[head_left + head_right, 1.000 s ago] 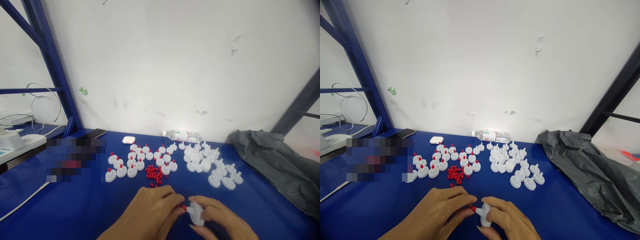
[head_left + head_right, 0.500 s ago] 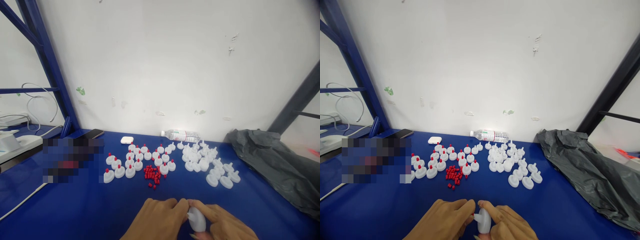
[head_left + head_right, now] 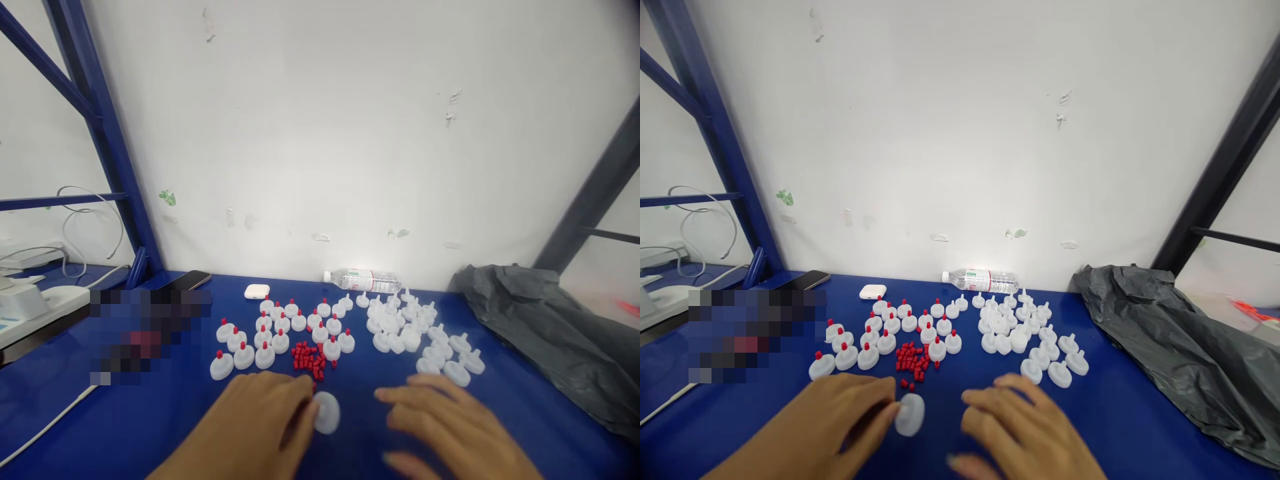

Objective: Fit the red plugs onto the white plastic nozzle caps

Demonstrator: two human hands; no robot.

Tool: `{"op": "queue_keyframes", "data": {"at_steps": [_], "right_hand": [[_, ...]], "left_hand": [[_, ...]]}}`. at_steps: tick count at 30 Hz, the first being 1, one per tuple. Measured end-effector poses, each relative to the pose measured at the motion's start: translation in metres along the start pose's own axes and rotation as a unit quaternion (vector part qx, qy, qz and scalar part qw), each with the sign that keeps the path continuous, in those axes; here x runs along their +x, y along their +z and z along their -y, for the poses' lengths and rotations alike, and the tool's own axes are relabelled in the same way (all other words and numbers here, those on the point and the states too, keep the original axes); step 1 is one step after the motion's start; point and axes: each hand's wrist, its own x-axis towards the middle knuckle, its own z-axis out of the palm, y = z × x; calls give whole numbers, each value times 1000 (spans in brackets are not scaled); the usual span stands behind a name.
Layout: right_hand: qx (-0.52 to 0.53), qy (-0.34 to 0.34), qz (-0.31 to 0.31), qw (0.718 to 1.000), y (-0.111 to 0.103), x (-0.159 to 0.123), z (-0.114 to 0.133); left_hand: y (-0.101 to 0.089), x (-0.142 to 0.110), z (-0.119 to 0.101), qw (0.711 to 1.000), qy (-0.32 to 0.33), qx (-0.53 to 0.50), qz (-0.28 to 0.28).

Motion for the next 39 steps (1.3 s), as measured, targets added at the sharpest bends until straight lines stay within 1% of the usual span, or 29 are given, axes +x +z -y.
{"op": "queue_keyframes", "data": {"at_steps": [2,4,6,8,10,12,13,15,18,20,22,24,25,28,30,31,32,36,38,39], "right_hand": [[-47,1,0,999,-15,16,-23],[-99,3,24,995,-26,27,-54],[-141,18,54,988,-29,31,-88],[-153,61,61,984,-25,26,-117],[-138,121,78,980,-18,17,-136],[-114,145,116,976,-11,7,-145],[-102,145,135,975,-8,3,-146],[-82,132,166,974,-5,-1,-144],[-71,115,194,972,-2,-1,-137],[-75,105,210,969,0,0,-135],[-86,93,218,968,2,0,-135],[-109,77,204,970,1,-1,-137],[-124,70,184,973,-1,-2,-138],[-159,52,92,982,-8,-1,-134],[-149,27,41,988,-10,2,-123],[-134,10,26,991,-9,4,-115],[-113,-13,24,993,-5,6,-106],[-34,-96,60,993,22,11,-63],[7,-95,80,992,37,9,-46],[30,-83,87,992,44,8,-39]], "left_hand": [[-10,-1,16,998,-53,33,21],[-16,-1,32,992,-104,72,14],[-16,0,43,983,-143,116,-1],[-14,2,48,976,-160,145,-9],[-12,3,47,973,-162,164,-7],[-12,4,43,970,-165,180,6],[-13,4,41,967,-170,189,10],[-16,4,34,962,-182,202,16],[-19,6,22,961,-189,200,26],[-16,8,14,971,-161,170,52],[-8,12,9,981,-113,140,68],[3,15,7,984,-85,147,61],[9,17,8,985,-72,146,66],[26,23,13,987,-42,148,47],[34,27,18,988,-33,151,28],[37,28,21,988,-30,153,22],[39,29,23,987,-26,156,19],[42,32,25,984,-15,175,20],[38,31,21,983,-20,181,20],[35,30,18,983,-21,181,18]]}}
